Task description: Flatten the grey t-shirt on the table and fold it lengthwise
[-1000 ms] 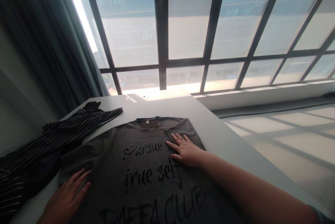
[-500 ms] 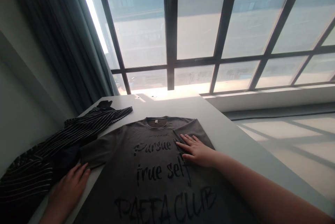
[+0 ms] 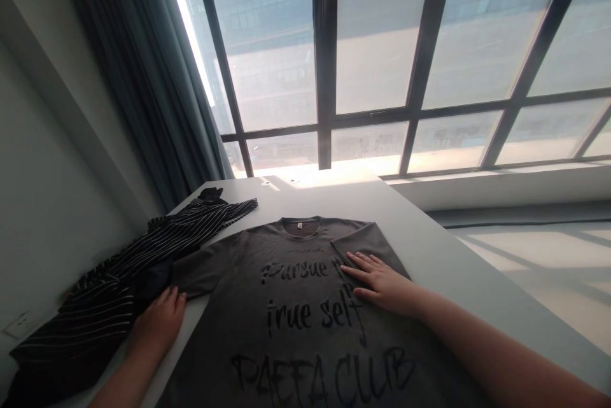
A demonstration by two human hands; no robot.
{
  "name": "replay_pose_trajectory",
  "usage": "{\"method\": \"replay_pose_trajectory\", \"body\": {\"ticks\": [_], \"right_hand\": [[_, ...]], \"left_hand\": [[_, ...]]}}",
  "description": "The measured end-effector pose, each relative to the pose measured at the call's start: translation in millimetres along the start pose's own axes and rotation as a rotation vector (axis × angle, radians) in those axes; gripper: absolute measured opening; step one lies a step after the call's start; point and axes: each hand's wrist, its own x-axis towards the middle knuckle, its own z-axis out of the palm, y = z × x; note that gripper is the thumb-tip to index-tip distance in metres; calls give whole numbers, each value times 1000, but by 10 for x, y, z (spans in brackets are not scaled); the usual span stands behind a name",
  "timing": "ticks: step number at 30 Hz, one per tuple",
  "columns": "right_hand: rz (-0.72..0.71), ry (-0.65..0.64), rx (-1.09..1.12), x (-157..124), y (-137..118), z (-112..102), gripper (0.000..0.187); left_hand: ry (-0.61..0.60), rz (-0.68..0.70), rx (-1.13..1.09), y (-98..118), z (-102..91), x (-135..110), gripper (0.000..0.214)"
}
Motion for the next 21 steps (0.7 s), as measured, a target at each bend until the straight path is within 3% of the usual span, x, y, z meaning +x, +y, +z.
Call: {"method": "replay_pose_trajectory", "body": {"ticks": [4, 9, 12, 14, 16, 19, 21], "right_hand": [[18, -22, -14, 0, -20, -30, 71], [2, 7, 7, 4, -13, -30, 71], [-3, 13, 10, 8, 10, -12, 71], [-6, 14, 15, 5, 16, -12, 72], [-6, 12, 22, -4, 9, -26, 73], [3, 3, 29, -23, -18, -62, 72], [5, -1, 34, -32, -36, -82, 72]], "left_hand": [[-35, -22, -63, 44, -110, 68, 63], [82, -125, -234, 24, -207, 102, 57], [153, -143, -389, 43, -359, 189, 49], [148, -245, -531, 109, -471, 273, 41], [56, -416, -785, 208, -541, 358, 30], [-216, -641, -1187, 333, -532, 462, 14], [-334, -703, -1232, 363, -485, 523, 11]]}}
